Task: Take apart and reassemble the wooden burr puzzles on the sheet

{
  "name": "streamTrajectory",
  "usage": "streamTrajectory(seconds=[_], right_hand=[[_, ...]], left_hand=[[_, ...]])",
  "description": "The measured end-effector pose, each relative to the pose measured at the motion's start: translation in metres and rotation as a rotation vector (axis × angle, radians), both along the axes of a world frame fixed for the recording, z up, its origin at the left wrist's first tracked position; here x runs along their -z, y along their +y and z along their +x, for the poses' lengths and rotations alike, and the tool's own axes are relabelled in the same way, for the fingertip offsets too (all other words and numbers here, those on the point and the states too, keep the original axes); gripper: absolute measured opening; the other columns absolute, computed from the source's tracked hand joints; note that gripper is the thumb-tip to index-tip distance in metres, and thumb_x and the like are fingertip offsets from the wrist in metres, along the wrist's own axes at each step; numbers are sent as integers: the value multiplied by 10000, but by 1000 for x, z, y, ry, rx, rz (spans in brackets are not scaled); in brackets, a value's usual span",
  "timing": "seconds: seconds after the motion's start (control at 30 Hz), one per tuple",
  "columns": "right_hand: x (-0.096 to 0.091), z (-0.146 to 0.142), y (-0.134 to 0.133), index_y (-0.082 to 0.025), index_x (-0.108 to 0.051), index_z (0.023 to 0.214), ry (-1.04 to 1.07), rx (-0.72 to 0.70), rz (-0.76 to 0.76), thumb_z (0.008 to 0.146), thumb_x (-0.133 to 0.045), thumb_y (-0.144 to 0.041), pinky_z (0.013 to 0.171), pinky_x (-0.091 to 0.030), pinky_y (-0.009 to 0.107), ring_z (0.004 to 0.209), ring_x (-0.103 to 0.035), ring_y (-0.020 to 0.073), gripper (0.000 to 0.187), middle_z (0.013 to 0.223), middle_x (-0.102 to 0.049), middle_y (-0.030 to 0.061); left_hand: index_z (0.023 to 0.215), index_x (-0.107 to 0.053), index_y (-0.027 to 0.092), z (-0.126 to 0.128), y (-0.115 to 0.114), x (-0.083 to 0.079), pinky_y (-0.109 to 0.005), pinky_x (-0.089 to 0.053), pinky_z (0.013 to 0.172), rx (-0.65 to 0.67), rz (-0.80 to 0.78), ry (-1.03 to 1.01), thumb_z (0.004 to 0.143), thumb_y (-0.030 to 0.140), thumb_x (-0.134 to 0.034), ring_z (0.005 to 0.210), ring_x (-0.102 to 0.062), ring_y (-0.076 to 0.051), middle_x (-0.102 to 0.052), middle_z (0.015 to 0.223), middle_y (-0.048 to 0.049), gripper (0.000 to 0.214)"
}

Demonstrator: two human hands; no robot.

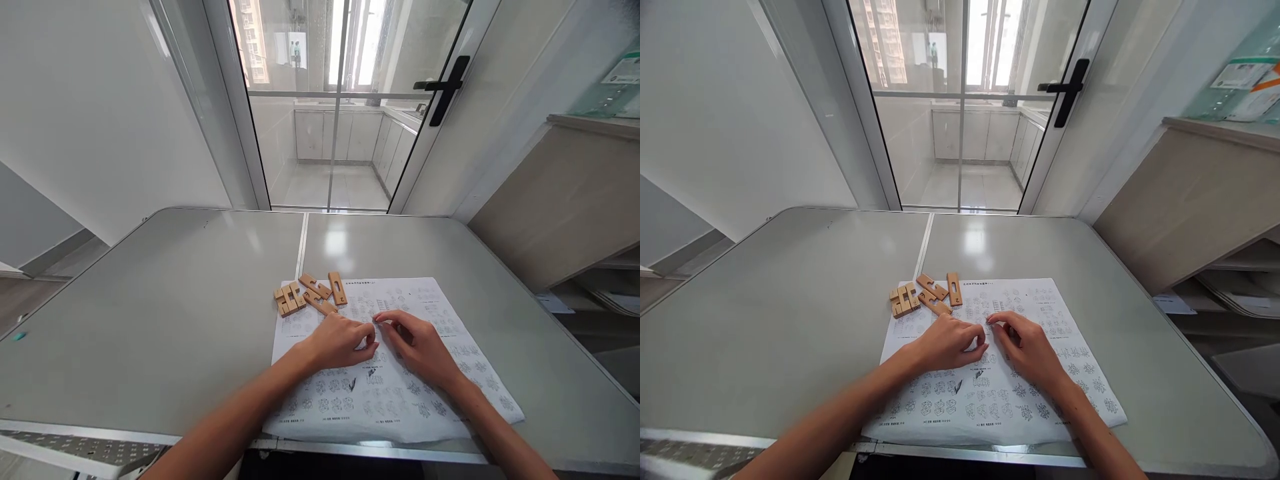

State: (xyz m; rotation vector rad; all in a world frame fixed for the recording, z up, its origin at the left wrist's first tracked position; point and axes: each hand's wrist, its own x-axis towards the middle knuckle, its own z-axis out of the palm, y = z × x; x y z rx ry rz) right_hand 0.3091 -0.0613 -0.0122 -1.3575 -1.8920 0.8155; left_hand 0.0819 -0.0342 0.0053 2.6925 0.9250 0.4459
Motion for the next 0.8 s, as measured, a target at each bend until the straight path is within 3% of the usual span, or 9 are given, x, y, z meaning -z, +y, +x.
streamTrajectory(seconds=[0.2,0.8], right_hand=[[-3,-1,-1,-251,-720,1088,6,-18,17,1056,-508,-403,681,-551,346,759,-681,197,263,1172,-772,77],[-7,-2,-1,-255,-716,1071,6,-29,22,1066,-506,-401,686,-551,350,783,-687,203,256,1183,-767,74]], left_hand=[[819,-639,195,0,0,0,-264,-300,536,-4,4,-1,976,299,-596,583,-669,-126,-742,701,29,193],[824,-646,194,-1,1,2,-253,-286,527,1,-3,-13,973,291,-593,567,-653,-122,-749,707,22,185]])
